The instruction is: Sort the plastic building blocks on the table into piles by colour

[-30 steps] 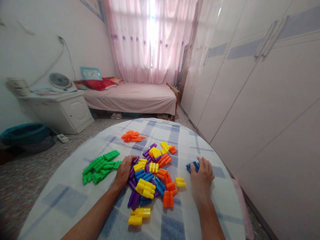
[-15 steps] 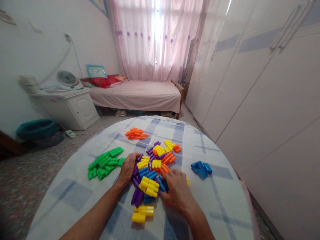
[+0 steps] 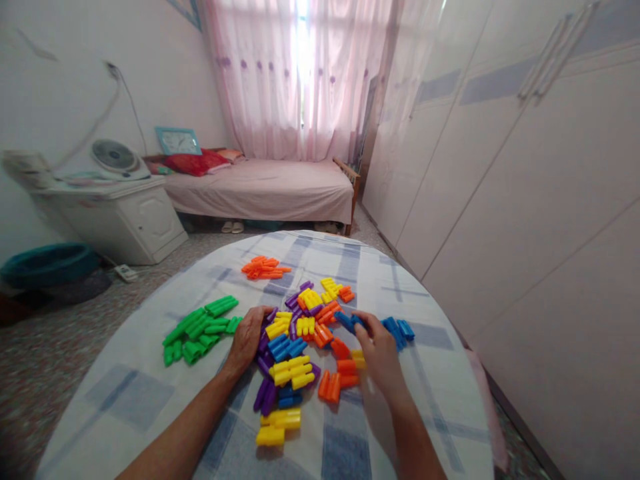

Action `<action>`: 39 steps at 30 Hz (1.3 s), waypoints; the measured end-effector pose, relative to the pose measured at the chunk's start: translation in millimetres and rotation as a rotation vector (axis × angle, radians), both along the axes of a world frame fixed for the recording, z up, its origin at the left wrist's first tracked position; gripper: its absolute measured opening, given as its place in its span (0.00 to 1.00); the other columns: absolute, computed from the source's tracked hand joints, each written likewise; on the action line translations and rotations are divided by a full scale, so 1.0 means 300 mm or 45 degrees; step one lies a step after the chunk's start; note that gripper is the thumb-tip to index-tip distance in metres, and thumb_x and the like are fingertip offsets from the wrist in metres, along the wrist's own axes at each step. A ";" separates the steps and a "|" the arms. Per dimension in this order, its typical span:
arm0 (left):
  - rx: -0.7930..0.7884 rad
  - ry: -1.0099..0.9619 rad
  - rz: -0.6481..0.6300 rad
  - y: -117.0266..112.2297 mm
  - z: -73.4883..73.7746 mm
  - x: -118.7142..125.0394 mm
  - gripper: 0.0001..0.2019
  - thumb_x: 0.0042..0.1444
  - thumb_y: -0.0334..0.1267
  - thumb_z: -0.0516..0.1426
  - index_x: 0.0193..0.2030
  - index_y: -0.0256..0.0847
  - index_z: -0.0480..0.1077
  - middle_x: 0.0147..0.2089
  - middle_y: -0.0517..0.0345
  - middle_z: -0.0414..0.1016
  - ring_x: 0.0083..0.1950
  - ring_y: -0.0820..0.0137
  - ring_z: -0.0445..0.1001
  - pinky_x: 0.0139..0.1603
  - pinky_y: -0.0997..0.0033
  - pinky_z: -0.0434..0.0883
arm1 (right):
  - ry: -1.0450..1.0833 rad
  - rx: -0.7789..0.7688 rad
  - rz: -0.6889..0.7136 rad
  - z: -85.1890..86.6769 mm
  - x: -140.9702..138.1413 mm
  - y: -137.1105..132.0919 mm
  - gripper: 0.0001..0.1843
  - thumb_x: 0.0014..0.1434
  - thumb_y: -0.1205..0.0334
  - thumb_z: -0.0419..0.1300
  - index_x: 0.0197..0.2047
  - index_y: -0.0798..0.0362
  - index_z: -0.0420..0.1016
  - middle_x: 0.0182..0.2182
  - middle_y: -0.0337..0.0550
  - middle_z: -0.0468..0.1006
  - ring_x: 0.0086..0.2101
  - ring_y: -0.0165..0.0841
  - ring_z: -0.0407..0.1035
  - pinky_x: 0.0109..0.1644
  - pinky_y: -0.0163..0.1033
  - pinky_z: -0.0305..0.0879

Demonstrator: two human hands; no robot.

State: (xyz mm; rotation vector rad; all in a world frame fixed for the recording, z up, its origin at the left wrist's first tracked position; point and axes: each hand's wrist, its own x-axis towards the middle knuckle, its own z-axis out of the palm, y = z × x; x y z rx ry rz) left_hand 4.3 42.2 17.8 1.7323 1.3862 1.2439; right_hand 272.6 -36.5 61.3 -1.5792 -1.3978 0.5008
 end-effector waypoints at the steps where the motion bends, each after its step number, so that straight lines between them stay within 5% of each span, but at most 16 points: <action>1: 0.000 0.001 0.000 0.000 0.000 0.000 0.21 0.63 0.46 0.39 0.39 0.41 0.71 0.40 0.54 0.73 0.44 0.66 0.71 0.49 0.63 0.68 | 0.092 0.011 -0.090 -0.007 0.028 0.007 0.19 0.55 0.52 0.53 0.46 0.52 0.74 0.42 0.45 0.78 0.42 0.38 0.71 0.49 0.45 0.65; 6: 0.011 0.014 -0.008 -0.001 -0.002 0.000 0.21 0.63 0.46 0.39 0.39 0.41 0.71 0.40 0.53 0.73 0.45 0.65 0.71 0.49 0.63 0.68 | 0.390 0.085 -0.442 -0.040 0.149 0.021 0.25 0.52 0.49 0.56 0.50 0.54 0.72 0.46 0.48 0.76 0.42 0.39 0.71 0.47 0.47 0.67; 10: 0.021 0.006 -0.003 0.000 -0.002 0.000 0.21 0.63 0.47 0.40 0.39 0.41 0.71 0.41 0.53 0.74 0.45 0.65 0.71 0.50 0.62 0.68 | 0.018 0.242 -0.744 -0.071 0.233 0.018 0.24 0.53 0.51 0.54 0.49 0.54 0.73 0.45 0.49 0.76 0.44 0.40 0.70 0.51 0.48 0.63; 14: 0.023 0.005 0.004 0.004 -0.008 -0.001 0.22 0.63 0.47 0.40 0.40 0.41 0.71 0.40 0.53 0.74 0.45 0.65 0.72 0.50 0.62 0.68 | -0.261 0.156 -0.851 -0.126 0.289 0.031 0.26 0.54 0.51 0.49 0.49 0.58 0.73 0.46 0.54 0.74 0.45 0.42 0.68 0.51 0.49 0.60; 19: 0.028 -0.001 -0.010 0.006 -0.017 -0.003 0.21 0.63 0.47 0.39 0.39 0.41 0.71 0.41 0.53 0.74 0.45 0.65 0.71 0.51 0.62 0.68 | -0.331 0.018 -0.693 -0.174 0.279 0.054 0.29 0.55 0.46 0.48 0.49 0.57 0.73 0.46 0.54 0.74 0.46 0.42 0.66 0.52 0.48 0.59; 24: 0.018 0.020 -0.016 0.003 -0.009 -0.002 0.21 0.63 0.46 0.39 0.40 0.42 0.70 0.40 0.53 0.73 0.45 0.65 0.71 0.50 0.62 0.68 | -0.534 0.103 -0.643 -0.122 0.198 0.047 0.26 0.56 0.48 0.49 0.50 0.56 0.71 0.49 0.54 0.72 0.51 0.44 0.62 0.55 0.52 0.56; 29: 0.025 0.053 -0.022 0.003 -0.007 -0.002 0.21 0.63 0.44 0.38 0.39 0.41 0.70 0.40 0.53 0.73 0.45 0.66 0.71 0.51 0.63 0.67 | -0.628 0.108 -0.039 -0.063 0.037 0.016 0.14 0.57 0.52 0.53 0.39 0.51 0.74 0.39 0.45 0.77 0.43 0.38 0.68 0.50 0.45 0.60; 32: 0.035 0.052 -0.010 0.004 -0.010 -0.001 0.21 0.63 0.45 0.38 0.39 0.42 0.70 0.40 0.54 0.73 0.45 0.66 0.71 0.50 0.64 0.68 | -0.727 -0.031 0.199 -0.061 -0.054 0.000 0.15 0.55 0.53 0.56 0.43 0.49 0.74 0.42 0.44 0.76 0.45 0.39 0.67 0.49 0.44 0.60; 39: 0.032 0.044 -0.006 0.004 -0.011 0.000 0.22 0.64 0.45 0.38 0.39 0.41 0.71 0.39 0.54 0.73 0.44 0.67 0.71 0.49 0.65 0.67 | -0.925 -0.102 0.095 -0.085 -0.153 0.012 0.22 0.53 0.56 0.57 0.51 0.50 0.70 0.44 0.49 0.74 0.47 0.43 0.65 0.50 0.48 0.55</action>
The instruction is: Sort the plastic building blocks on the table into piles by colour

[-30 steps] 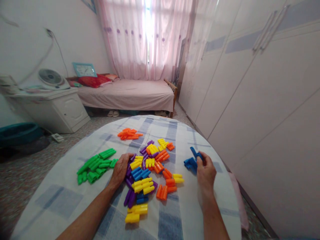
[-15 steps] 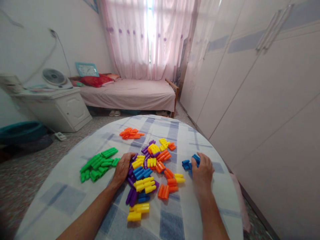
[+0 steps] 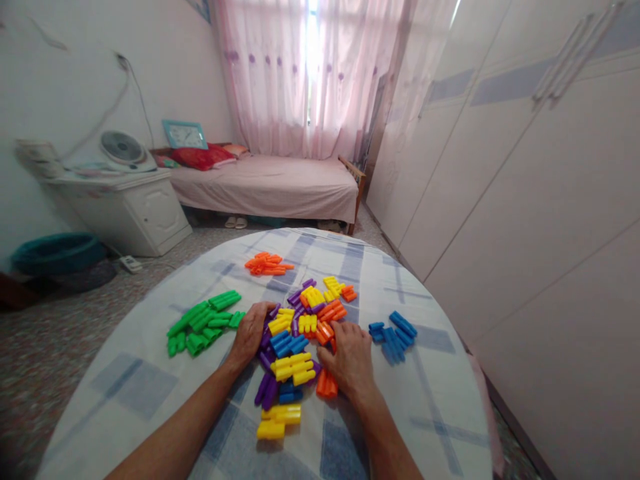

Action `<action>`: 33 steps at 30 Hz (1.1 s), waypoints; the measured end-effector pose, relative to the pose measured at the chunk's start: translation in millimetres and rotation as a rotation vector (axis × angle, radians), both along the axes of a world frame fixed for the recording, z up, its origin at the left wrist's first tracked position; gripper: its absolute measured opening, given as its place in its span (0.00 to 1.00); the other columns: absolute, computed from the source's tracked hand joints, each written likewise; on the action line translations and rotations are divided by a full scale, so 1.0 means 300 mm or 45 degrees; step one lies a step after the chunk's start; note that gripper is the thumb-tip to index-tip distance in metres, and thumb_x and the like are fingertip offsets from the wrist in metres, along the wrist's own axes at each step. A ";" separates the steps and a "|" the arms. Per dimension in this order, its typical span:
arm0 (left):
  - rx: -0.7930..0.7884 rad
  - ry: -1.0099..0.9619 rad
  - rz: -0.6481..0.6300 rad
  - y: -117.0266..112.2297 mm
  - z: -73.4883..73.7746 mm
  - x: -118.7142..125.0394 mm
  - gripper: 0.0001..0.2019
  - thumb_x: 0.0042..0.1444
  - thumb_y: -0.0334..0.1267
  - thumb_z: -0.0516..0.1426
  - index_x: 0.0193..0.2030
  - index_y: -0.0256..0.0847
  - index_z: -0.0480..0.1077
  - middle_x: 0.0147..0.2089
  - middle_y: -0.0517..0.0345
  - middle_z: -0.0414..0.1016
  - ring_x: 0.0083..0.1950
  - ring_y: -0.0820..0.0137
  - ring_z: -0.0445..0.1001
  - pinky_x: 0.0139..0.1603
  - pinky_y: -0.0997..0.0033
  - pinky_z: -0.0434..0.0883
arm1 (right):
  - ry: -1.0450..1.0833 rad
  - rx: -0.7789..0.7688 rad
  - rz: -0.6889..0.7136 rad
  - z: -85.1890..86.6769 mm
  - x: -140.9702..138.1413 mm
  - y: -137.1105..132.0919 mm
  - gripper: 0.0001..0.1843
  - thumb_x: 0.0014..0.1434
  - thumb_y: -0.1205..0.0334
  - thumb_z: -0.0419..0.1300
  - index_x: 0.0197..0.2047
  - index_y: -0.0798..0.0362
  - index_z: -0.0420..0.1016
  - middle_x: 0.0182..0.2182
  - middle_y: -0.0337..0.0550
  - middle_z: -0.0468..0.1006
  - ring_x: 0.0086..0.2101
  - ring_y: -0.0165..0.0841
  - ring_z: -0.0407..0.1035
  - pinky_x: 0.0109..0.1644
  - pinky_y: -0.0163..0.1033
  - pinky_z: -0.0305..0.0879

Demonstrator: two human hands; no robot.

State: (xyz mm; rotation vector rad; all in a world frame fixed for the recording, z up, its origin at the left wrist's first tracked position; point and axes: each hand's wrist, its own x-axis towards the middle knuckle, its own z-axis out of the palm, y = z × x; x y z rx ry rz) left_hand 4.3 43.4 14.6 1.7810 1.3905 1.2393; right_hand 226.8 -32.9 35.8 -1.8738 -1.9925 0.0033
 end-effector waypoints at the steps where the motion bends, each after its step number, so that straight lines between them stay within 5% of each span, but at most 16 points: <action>1: 0.000 -0.001 -0.002 0.000 0.000 0.000 0.22 0.64 0.45 0.38 0.40 0.41 0.71 0.40 0.54 0.73 0.44 0.67 0.71 0.49 0.65 0.67 | -0.003 0.002 -0.019 -0.002 -0.004 0.005 0.21 0.53 0.56 0.57 0.50 0.51 0.70 0.43 0.49 0.74 0.47 0.43 0.65 0.49 0.48 0.55; 9: -0.014 -0.003 -0.009 -0.002 0.003 -0.001 0.22 0.64 0.45 0.38 0.40 0.41 0.70 0.39 0.54 0.72 0.44 0.67 0.71 0.49 0.65 0.67 | 0.111 0.101 0.113 0.004 0.009 0.017 0.23 0.52 0.69 0.54 0.53 0.52 0.66 0.44 0.48 0.73 0.47 0.40 0.65 0.53 0.48 0.55; 20: -0.024 -0.038 -0.023 -0.004 0.004 0.000 0.21 0.64 0.45 0.38 0.40 0.41 0.70 0.40 0.54 0.72 0.45 0.67 0.70 0.49 0.65 0.67 | 0.240 0.203 0.194 0.024 0.015 0.008 0.21 0.53 0.69 0.54 0.51 0.51 0.66 0.42 0.45 0.71 0.44 0.38 0.66 0.49 0.45 0.61; 26: -0.021 -0.033 -0.007 -0.007 0.014 0.004 0.21 0.64 0.45 0.39 0.39 0.41 0.70 0.39 0.54 0.73 0.44 0.67 0.71 0.49 0.65 0.68 | 0.296 0.405 -0.067 0.033 0.132 0.014 0.19 0.55 0.60 0.55 0.50 0.52 0.67 0.40 0.46 0.71 0.41 0.37 0.67 0.47 0.45 0.63; 33: -0.029 -0.039 -0.001 -0.004 0.010 0.004 0.21 0.64 0.45 0.39 0.39 0.40 0.70 0.39 0.54 0.73 0.44 0.66 0.71 0.48 0.64 0.68 | 0.300 0.556 -0.663 -0.005 0.357 0.008 0.26 0.52 0.50 0.53 0.50 0.56 0.71 0.40 0.51 0.72 0.41 0.41 0.67 0.48 0.47 0.62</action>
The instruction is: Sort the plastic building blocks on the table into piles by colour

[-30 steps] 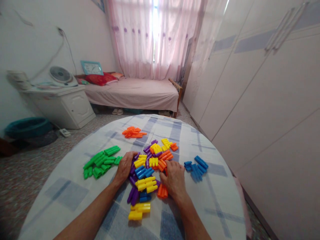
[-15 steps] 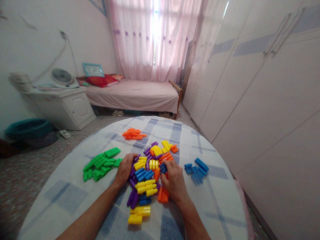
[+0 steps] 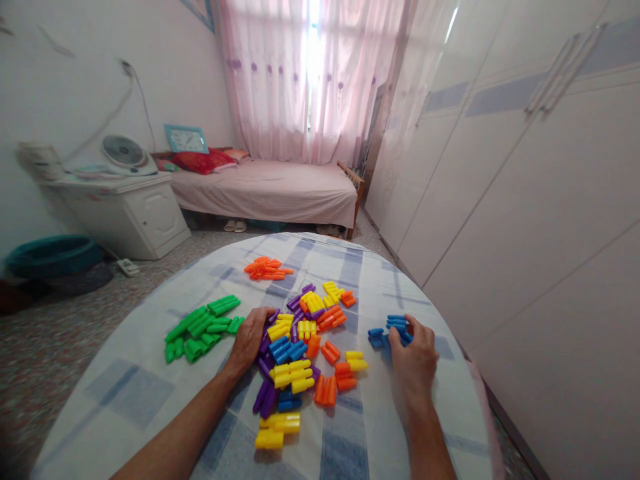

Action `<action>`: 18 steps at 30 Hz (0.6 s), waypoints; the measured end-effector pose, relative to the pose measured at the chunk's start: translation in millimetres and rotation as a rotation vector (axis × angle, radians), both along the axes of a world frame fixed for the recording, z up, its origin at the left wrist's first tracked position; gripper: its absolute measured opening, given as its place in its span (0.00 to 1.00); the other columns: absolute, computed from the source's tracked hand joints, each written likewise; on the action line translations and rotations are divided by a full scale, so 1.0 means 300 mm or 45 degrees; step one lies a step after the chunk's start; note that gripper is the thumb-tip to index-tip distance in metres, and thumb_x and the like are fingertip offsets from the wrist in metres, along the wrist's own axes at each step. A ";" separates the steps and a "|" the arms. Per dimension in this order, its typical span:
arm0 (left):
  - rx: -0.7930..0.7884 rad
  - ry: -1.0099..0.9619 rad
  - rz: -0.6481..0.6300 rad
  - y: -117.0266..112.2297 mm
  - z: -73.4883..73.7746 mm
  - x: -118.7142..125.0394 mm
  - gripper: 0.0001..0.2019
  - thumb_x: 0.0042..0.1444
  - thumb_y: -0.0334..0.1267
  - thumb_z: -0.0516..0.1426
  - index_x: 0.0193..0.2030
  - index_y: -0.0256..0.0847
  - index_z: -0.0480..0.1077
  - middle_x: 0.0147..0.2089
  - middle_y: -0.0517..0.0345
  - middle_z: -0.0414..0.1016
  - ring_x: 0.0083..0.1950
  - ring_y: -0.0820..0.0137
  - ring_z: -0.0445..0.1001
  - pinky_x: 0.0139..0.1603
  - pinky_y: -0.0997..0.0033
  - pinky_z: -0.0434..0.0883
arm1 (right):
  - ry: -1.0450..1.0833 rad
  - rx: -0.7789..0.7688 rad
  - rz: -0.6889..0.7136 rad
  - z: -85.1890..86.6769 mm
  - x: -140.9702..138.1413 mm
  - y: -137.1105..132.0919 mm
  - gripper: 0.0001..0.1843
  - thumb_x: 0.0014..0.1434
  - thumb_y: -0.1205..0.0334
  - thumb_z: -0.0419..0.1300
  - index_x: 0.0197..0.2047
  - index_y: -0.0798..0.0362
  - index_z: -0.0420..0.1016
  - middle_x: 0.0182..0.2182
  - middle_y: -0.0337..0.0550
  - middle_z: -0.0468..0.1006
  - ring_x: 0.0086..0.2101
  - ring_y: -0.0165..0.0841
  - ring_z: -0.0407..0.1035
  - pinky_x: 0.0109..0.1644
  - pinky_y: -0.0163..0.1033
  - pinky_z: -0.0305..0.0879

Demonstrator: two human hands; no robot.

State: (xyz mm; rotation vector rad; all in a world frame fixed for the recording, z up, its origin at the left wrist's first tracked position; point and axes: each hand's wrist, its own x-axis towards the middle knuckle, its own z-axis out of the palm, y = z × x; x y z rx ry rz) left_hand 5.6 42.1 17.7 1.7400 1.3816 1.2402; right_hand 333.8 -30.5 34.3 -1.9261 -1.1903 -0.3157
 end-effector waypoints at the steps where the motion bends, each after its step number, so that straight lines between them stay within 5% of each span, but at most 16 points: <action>1: 0.003 0.003 -0.005 0.000 -0.001 0.000 0.21 0.63 0.45 0.39 0.39 0.40 0.70 0.39 0.54 0.73 0.44 0.66 0.71 0.48 0.64 0.68 | 0.024 -0.041 -0.064 -0.012 0.023 -0.002 0.27 0.52 0.49 0.52 0.50 0.56 0.71 0.40 0.51 0.72 0.42 0.43 0.66 0.47 0.48 0.62; 6: 0.018 -0.002 -0.014 -0.001 -0.005 -0.002 0.21 0.64 0.45 0.39 0.39 0.40 0.70 0.39 0.54 0.72 0.44 0.67 0.70 0.49 0.65 0.67 | 0.134 -0.297 -0.198 -0.068 0.073 -0.006 0.28 0.52 0.48 0.49 0.50 0.55 0.72 0.43 0.54 0.72 0.43 0.46 0.64 0.45 0.50 0.61; 11: 0.014 0.012 -0.019 0.001 -0.009 -0.004 0.21 0.64 0.44 0.38 0.40 0.41 0.70 0.39 0.55 0.72 0.44 0.67 0.70 0.49 0.65 0.67 | 0.038 -0.201 -0.216 -0.054 0.047 -0.001 0.28 0.53 0.47 0.49 0.51 0.56 0.71 0.45 0.55 0.72 0.45 0.48 0.63 0.46 0.51 0.59; 18: 0.016 0.033 -0.021 0.004 -0.008 -0.006 0.20 0.64 0.43 0.38 0.39 0.42 0.70 0.38 0.56 0.72 0.43 0.67 0.70 0.47 0.66 0.67 | -0.240 -0.002 0.169 -0.024 -0.100 0.019 0.21 0.57 0.53 0.50 0.49 0.54 0.70 0.46 0.51 0.72 0.48 0.43 0.62 0.51 0.48 0.56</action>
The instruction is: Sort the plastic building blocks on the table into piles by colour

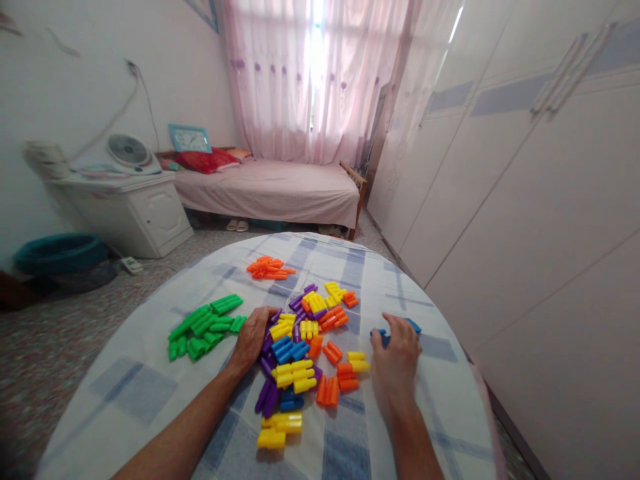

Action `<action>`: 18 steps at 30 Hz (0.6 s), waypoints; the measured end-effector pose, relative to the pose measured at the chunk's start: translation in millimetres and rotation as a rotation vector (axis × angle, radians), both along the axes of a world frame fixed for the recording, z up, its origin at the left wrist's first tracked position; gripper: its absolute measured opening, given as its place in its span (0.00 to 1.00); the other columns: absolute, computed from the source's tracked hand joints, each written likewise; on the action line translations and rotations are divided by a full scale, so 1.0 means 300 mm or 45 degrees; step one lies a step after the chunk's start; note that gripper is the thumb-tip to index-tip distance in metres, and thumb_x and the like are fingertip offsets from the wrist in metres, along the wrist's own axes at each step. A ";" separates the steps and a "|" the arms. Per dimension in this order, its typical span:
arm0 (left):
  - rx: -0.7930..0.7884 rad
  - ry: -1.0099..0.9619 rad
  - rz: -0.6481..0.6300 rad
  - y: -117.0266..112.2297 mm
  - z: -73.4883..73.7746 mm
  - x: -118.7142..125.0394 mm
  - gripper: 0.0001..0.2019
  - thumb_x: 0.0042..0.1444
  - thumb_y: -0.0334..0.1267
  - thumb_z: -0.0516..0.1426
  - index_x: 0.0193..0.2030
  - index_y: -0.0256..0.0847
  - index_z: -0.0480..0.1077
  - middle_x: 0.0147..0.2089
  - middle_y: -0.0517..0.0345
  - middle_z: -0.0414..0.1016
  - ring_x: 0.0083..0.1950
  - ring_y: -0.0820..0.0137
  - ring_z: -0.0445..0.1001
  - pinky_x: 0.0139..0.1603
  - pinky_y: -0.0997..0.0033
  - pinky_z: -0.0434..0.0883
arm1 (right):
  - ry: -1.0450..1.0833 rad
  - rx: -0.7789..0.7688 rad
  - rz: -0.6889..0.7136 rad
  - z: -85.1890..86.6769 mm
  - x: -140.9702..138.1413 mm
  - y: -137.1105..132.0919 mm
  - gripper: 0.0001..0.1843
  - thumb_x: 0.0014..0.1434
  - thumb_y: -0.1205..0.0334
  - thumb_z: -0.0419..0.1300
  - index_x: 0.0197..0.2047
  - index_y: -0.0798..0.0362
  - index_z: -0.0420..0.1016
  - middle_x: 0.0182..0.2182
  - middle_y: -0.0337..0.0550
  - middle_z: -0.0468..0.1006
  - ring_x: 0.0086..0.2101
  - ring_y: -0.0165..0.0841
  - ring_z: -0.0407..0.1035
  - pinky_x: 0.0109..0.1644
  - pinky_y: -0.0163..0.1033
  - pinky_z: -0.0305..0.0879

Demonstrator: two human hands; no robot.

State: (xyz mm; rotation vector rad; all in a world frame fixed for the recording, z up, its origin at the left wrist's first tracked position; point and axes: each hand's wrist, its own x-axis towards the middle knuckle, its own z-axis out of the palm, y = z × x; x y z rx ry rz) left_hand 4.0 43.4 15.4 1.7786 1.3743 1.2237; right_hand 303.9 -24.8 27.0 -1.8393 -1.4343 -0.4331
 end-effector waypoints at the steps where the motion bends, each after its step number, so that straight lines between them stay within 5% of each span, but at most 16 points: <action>1: -0.007 -0.004 0.003 -0.001 0.002 0.001 0.21 0.64 0.43 0.38 0.38 0.42 0.70 0.38 0.56 0.72 0.43 0.67 0.70 0.47 0.66 0.67 | -0.017 -0.018 0.018 -0.001 -0.014 0.002 0.21 0.57 0.53 0.50 0.49 0.53 0.70 0.47 0.50 0.72 0.49 0.42 0.62 0.52 0.48 0.56; 10: -0.042 -0.054 0.014 -0.008 0.015 0.007 0.21 0.64 0.46 0.39 0.38 0.41 0.70 0.39 0.55 0.72 0.44 0.66 0.70 0.48 0.65 0.67 | 0.302 -0.054 -0.308 -0.038 0.120 -0.005 0.31 0.56 0.45 0.46 0.53 0.58 0.69 0.51 0.57 0.69 0.52 0.47 0.60 0.55 0.52 0.54; 18: -0.038 -0.084 0.026 -0.009 0.015 0.008 0.21 0.64 0.46 0.39 0.39 0.41 0.70 0.40 0.54 0.72 0.44 0.66 0.70 0.49 0.65 0.67 | 0.472 -0.179 -0.143 -0.074 0.104 0.004 0.32 0.58 0.45 0.44 0.55 0.59 0.67 0.51 0.56 0.69 0.52 0.45 0.62 0.57 0.51 0.55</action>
